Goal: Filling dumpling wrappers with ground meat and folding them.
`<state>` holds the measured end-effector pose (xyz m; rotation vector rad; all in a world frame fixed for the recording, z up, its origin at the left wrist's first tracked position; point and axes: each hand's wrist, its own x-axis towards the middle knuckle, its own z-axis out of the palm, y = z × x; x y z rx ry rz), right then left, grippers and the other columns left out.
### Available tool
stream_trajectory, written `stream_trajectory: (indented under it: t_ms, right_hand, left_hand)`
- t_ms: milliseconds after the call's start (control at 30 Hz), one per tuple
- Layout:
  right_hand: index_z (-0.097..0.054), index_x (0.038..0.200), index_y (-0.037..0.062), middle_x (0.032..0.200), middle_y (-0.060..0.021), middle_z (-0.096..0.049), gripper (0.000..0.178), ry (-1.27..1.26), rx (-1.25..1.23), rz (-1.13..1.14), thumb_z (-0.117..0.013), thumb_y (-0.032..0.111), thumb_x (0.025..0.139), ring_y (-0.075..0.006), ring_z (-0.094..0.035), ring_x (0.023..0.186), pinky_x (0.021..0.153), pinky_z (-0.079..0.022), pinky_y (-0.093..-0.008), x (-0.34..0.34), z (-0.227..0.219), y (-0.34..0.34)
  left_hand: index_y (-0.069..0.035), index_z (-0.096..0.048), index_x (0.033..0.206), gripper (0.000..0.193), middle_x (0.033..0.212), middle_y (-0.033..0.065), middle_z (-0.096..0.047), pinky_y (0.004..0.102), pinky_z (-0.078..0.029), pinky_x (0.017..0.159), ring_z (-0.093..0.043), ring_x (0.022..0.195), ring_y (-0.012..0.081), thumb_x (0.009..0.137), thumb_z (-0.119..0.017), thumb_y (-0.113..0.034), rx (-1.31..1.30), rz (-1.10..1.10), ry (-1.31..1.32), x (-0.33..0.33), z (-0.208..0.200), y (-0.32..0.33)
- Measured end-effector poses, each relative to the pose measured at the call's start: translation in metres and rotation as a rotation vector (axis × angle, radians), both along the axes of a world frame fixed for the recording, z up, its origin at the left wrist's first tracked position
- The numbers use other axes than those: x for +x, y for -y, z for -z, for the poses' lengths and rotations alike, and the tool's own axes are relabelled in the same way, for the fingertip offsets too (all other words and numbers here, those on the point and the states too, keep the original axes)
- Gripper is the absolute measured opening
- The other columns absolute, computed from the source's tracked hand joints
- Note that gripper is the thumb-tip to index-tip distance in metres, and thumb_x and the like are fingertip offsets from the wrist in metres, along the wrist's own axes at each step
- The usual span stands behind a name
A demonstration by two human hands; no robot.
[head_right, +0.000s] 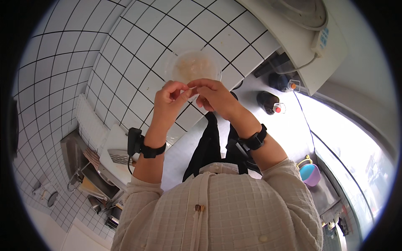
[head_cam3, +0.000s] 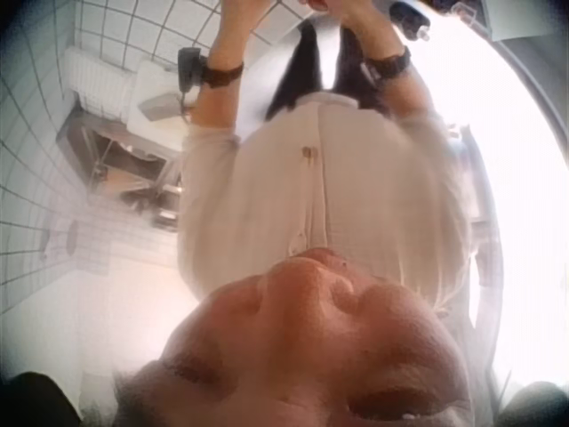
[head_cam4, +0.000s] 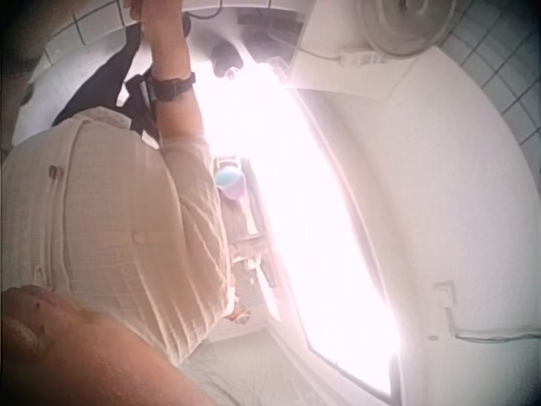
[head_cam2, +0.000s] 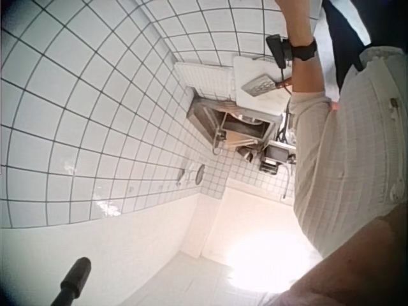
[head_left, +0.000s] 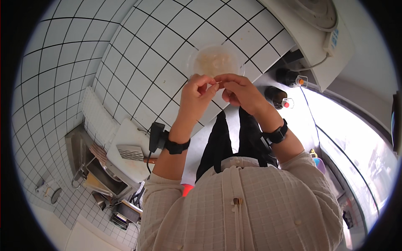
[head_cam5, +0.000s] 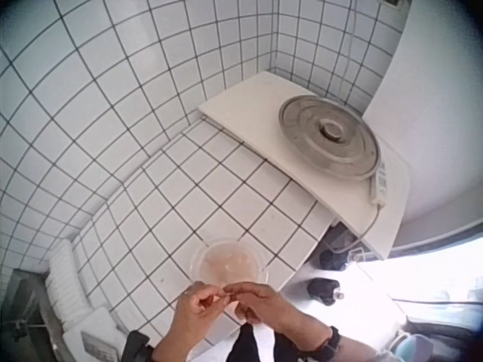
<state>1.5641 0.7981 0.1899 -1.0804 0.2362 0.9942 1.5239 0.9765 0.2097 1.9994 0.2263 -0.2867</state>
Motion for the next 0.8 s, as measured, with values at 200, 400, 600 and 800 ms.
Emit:
stream_trajectory:
  t_ms: [200, 400, 600, 800]
  right_hand:
    - [-0.061, 0.117, -0.0023, 0.08, -0.0062, -0.059, 0.029, -0.19, 0.252, 0.064, -0.048, 0.005, 0.092, -0.0072, -0.046, 0.06, 0.048, -0.033, -0.0192, -0.009, 0.006, 0.009]
    - [-0.062, 0.099, 0.0028, 0.083, -0.0027, -0.058, 0.016, -0.105, 0.13, 0.116, -0.048, 0.004, 0.091, -0.0056, -0.047, 0.063, 0.048, -0.031, -0.0181, -0.002, 0.005, 0.032]
    - [-0.061, 0.093, 0.0052, 0.07, 0.0038, -0.048, 0.011, 0.051, -0.023, 0.066, -0.052, 0.009, 0.088, -0.0028, -0.04, 0.06, 0.049, -0.029, -0.0177, 0.008, -0.002, 0.06]
    - [-0.061, 0.093, 0.0059, 0.068, 0.0063, -0.044, 0.012, 0.076, -0.091, 0.034, -0.052, 0.013, 0.091, -0.002, -0.037, 0.059, 0.05, -0.029, -0.0183, 0.006, -0.012, 0.064]
  left_hand:
    - [0.0, -0.065, 0.102, 0.013, 0.087, 0.0081, -0.061, 0.0286, -0.047, 0.064, -0.06, 0.075, 0.0196, 0.092, -0.062, -0.008, 0.119, 0.052, 0.313, -0.015, -0.001, 0.028]
    - [-0.002, -0.063, 0.103, 0.012, 0.094, 0.0099, -0.062, 0.0301, -0.048, 0.065, -0.06, 0.078, 0.023, 0.093, -0.058, -0.007, 0.094, -0.038, 0.266, 0.011, 0.014, 0.015]
    - [-0.004, -0.062, 0.104, 0.017, 0.095, 0.0105, -0.065, 0.0362, -0.049, 0.072, -0.06, 0.087, 0.0301, 0.087, -0.061, -0.008, 0.514, 0.127, 0.4, 0.065, 0.05, 0.016]
    - [-0.008, -0.064, 0.107, 0.03, 0.094, 0.0095, -0.066, 0.0427, -0.048, 0.075, -0.058, 0.089, 0.033, 0.077, -0.067, -0.009, 0.764, 0.354, 0.355, 0.079, 0.07, 0.037]
